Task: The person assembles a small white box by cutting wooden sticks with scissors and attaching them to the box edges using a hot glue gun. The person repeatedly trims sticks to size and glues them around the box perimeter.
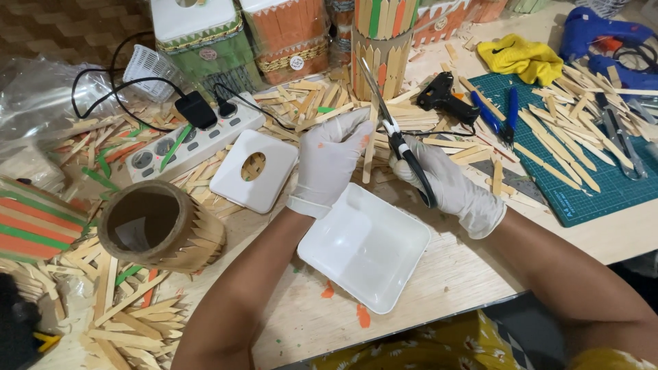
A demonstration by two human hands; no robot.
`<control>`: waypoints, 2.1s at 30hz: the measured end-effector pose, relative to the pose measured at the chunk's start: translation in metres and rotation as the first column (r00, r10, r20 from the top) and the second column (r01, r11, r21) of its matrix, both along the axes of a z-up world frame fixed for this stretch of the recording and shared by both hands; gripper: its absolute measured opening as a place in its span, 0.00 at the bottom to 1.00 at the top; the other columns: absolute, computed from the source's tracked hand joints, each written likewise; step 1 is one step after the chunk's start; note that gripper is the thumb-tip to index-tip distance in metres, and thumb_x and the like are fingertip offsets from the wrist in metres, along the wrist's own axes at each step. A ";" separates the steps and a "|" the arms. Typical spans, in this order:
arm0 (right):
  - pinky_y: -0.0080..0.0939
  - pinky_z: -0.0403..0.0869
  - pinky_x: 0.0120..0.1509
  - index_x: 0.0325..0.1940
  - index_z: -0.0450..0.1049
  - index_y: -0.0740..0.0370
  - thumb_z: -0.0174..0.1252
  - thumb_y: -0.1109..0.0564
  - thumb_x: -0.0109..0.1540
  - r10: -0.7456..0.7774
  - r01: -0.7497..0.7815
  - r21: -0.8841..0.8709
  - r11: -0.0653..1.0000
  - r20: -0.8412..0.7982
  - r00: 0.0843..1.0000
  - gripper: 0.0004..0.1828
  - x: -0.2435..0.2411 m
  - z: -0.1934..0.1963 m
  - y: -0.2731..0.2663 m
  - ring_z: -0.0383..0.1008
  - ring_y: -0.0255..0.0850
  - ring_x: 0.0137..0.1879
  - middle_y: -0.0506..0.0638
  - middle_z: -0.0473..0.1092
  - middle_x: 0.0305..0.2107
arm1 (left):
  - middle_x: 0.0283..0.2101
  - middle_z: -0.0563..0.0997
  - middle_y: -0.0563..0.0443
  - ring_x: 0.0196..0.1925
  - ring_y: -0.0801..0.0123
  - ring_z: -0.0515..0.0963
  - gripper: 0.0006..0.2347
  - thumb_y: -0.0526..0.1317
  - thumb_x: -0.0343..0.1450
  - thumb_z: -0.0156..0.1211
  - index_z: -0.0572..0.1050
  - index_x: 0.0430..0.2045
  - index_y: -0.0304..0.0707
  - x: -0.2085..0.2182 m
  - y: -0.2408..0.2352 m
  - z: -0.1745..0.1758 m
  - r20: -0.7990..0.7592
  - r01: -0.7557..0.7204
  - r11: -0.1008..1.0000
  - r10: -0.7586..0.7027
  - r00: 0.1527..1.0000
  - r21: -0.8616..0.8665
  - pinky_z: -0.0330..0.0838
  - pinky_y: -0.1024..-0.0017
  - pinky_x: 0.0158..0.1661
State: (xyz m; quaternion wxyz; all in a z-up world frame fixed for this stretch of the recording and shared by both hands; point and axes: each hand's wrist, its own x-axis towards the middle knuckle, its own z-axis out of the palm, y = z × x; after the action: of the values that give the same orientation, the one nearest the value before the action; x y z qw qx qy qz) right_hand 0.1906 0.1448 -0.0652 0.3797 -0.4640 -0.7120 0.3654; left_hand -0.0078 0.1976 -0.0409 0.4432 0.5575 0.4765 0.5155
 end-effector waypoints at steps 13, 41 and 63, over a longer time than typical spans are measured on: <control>0.53 0.73 0.50 0.41 0.72 0.61 0.53 0.40 0.70 -0.055 0.054 0.032 0.998 0.026 0.998 0.20 0.004 -0.012 0.002 0.76 0.50 0.40 0.58 0.73 0.29 | 0.40 0.87 0.41 0.42 0.70 0.85 0.12 0.38 0.66 0.73 0.84 0.43 0.44 -0.002 0.018 -0.033 0.033 0.043 0.999 -0.043 0.999 -0.006 0.81 0.67 0.44; 0.46 0.72 0.50 0.32 0.70 0.53 0.58 0.31 0.65 -0.244 0.268 -0.154 0.951 0.158 0.957 0.24 -0.015 0.031 -0.012 0.76 0.48 0.33 0.53 0.70 0.18 | 0.36 0.84 0.44 0.34 0.69 0.81 0.14 0.37 0.73 0.53 0.75 0.53 0.40 -0.024 -0.013 0.050 0.001 0.123 0.986 -0.124 0.992 -0.111 0.75 0.69 0.37; 0.46 0.76 0.52 0.43 0.69 0.56 0.54 0.42 0.67 0.009 -0.010 -0.005 1.000 -0.122 0.993 0.15 -0.019 0.022 -0.020 0.76 0.43 0.38 0.51 0.73 0.29 | 0.45 0.83 0.49 0.49 0.87 0.72 0.12 0.31 0.71 0.64 0.82 0.48 0.29 -0.013 -0.038 0.068 0.205 0.059 0.992 -0.035 0.978 -0.112 0.75 0.93 0.52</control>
State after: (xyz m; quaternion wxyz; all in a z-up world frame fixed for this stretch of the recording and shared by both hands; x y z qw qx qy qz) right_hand 0.1717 0.1252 -0.0434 0.4194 -0.4385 -0.6887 0.3968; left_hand -0.0211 0.1595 0.0268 0.5337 0.4859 0.4452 0.5300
